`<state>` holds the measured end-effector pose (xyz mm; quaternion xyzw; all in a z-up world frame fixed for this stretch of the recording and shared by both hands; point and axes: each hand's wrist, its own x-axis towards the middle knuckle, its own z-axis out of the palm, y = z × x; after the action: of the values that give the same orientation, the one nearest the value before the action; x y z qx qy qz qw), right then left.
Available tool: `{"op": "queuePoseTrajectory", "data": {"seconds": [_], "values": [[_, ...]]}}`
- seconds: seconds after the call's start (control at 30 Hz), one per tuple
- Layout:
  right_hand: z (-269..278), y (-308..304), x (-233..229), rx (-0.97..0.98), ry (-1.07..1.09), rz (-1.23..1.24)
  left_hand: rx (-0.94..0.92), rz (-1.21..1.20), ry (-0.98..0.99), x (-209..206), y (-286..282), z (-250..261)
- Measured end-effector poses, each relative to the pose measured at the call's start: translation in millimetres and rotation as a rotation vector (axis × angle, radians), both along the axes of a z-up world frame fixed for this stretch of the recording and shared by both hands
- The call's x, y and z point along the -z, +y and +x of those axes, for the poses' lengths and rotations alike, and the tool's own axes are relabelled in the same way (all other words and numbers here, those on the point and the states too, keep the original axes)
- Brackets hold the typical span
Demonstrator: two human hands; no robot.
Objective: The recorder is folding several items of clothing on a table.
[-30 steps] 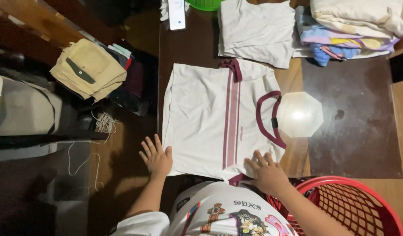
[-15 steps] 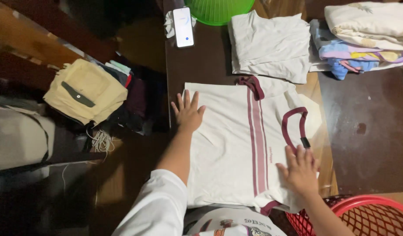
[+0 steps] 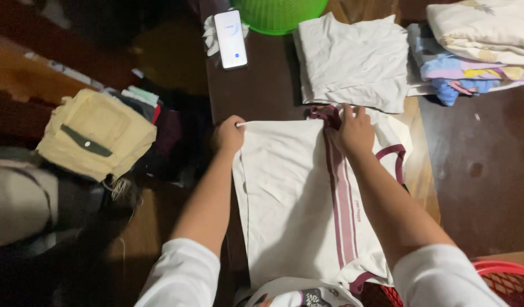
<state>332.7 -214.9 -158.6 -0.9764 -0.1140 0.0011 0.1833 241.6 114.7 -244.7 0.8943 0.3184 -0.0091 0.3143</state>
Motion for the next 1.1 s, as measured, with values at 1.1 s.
{"op": "queuePoseTrajectory", "data": {"seconds": [1.1], "values": [[39,-112,-26,-0.453,0.064,0.203,0.714,0.183,-0.462,-63,-172,82]]}}
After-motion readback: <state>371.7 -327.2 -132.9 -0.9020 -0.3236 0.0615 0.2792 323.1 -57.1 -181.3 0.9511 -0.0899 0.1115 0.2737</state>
